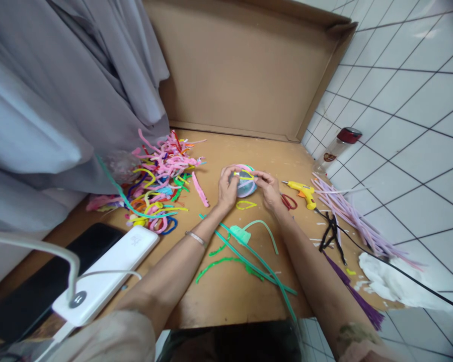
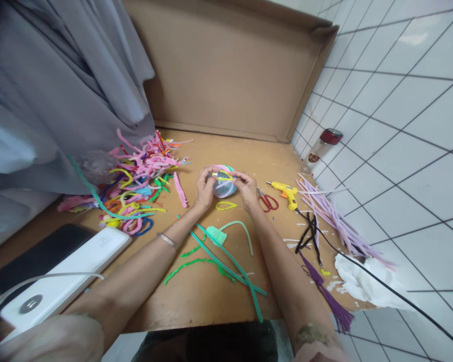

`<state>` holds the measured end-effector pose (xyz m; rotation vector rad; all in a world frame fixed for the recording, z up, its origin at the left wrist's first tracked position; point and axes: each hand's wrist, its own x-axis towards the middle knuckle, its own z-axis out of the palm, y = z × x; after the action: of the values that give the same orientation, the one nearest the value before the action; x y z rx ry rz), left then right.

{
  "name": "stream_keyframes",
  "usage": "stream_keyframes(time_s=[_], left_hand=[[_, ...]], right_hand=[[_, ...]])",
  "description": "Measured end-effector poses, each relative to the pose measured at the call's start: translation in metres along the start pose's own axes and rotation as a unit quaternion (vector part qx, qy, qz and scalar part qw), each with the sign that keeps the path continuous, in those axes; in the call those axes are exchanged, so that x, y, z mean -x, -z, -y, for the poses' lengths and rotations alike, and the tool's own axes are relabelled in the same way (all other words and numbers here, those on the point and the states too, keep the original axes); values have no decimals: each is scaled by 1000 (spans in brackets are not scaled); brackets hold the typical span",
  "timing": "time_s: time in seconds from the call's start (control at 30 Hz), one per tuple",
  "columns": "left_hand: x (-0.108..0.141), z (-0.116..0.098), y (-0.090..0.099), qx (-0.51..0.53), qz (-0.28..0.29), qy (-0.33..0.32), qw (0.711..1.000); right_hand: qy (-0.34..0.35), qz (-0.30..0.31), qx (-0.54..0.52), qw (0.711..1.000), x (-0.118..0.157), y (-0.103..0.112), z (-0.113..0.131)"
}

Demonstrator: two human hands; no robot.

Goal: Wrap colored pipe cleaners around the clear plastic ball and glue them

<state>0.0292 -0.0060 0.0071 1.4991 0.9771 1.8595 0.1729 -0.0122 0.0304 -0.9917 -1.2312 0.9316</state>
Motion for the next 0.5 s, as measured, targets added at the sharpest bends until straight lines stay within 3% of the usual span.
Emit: stream_keyframes(time_s=[0.5], left_hand=[[0, 5, -1, 0, -5, -1, 1000]], right_hand=[[12, 9, 7, 1000, 1, 1, 1]])
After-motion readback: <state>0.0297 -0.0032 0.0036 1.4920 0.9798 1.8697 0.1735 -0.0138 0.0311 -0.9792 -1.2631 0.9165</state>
